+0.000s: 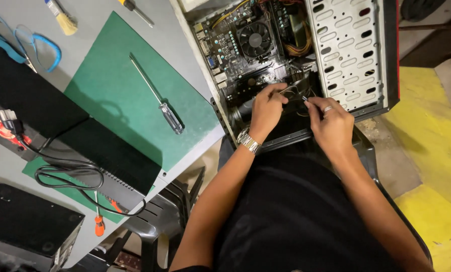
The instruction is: Connecting internal power and data cables inside a desktop computer case and then installing the side panel.
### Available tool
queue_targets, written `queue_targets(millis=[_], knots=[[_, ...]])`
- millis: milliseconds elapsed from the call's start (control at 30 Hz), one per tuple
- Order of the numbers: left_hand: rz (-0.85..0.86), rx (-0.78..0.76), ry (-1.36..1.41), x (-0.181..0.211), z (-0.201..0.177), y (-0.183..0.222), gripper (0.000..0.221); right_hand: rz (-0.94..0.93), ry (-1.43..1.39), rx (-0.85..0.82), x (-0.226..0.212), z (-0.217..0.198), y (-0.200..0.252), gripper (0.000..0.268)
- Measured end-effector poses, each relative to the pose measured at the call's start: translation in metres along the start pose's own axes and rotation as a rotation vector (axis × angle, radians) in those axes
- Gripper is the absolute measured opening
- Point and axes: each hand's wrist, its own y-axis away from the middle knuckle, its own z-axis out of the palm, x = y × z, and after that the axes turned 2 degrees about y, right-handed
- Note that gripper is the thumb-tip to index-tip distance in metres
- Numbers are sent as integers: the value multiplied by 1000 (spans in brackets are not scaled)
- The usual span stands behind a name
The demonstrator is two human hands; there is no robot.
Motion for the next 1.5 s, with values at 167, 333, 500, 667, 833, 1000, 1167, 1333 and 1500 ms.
queue_targets(millis=[167,333,500,667,833,1000,1167,1333,1500], knots=[[77,-27,120,-10,-2,-12,29,-24,-12,3,6,4,2,4],[82,-104,-59,-3,-1,-9,37,-28,27,-6,-1,3,-1,3],[115,-154,-7,-22,-2,-17,33,-39,54,1,-3,4,1,4],[-64,-213,215,-26,-1,-24,32,-47,71,29,-2,6,4,4],[-62,-234,298,-28,-2,-26,28,-42,32,34,-5,5,1,4],[-63,-231,215,-21,-4,-24,28,-79,57,44,-1,7,3,4],[-51,-231,191,-18,-5,-21,30,-109,43,49,-4,4,-1,5],[66,-249,128,-12,-8,-14,33,-113,9,47,-4,4,-1,6],[273,-274,-89,-12,-10,-18,30,-124,29,54,1,7,1,5]])
